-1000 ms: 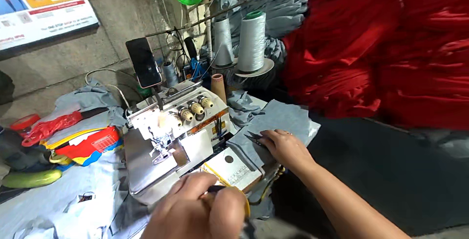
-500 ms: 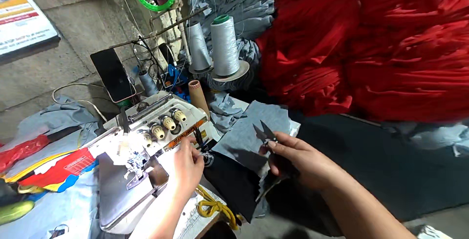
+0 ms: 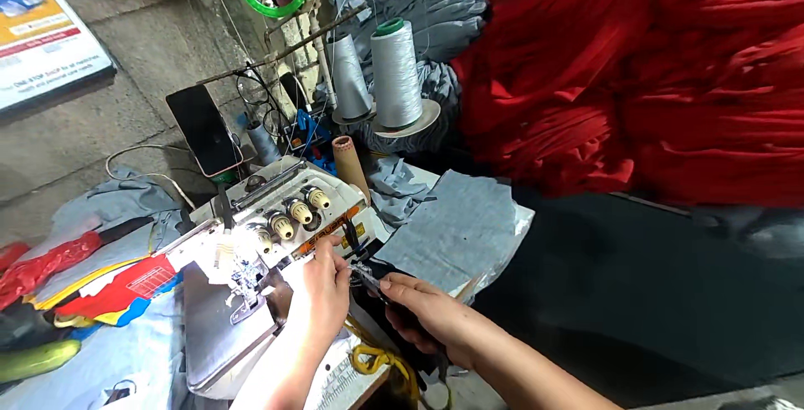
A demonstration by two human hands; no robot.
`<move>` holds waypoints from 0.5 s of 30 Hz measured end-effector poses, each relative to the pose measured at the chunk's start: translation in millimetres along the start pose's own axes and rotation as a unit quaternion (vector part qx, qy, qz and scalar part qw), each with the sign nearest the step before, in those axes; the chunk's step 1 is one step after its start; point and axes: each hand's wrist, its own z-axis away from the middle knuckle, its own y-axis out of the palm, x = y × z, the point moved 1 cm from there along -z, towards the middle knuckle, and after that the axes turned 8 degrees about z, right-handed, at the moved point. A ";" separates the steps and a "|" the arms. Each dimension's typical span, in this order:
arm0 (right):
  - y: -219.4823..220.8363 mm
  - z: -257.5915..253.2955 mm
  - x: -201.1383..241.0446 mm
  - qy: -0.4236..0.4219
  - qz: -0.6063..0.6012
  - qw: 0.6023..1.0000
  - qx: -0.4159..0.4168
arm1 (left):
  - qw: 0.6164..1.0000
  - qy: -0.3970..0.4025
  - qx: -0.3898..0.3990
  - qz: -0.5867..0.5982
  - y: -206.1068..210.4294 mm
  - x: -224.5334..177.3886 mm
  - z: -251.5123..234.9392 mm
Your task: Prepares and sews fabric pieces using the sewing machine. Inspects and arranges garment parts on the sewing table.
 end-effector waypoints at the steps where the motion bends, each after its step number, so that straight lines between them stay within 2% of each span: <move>1: 0.6 -1.0 -0.3 0.003 0.001 1.000 -0.008 | 1.000 0.006 0.008 -0.021 -0.4 -2.6 1.5; 3: 2.8 -3.2 0.7 0.005 0.008 1.000 -0.016 | 0.996 0.032 0.010 -0.079 0.7 -8.2 5.4; 6: 10.0 -5.7 4.7 0.000 0.005 1.000 -0.030 | 0.985 0.090 -0.040 -0.144 3.6 -9.4 11.0; 9: 15.7 -8.3 3.7 -0.025 -0.004 0.999 -0.034 | 0.990 0.065 -0.062 -0.109 0.6 -5.5 12.5; 15: 23.2 -13.2 5.5 -0.058 -0.008 0.997 -0.051 | 0.996 0.023 -0.050 -0.074 -1.2 -4.6 17.5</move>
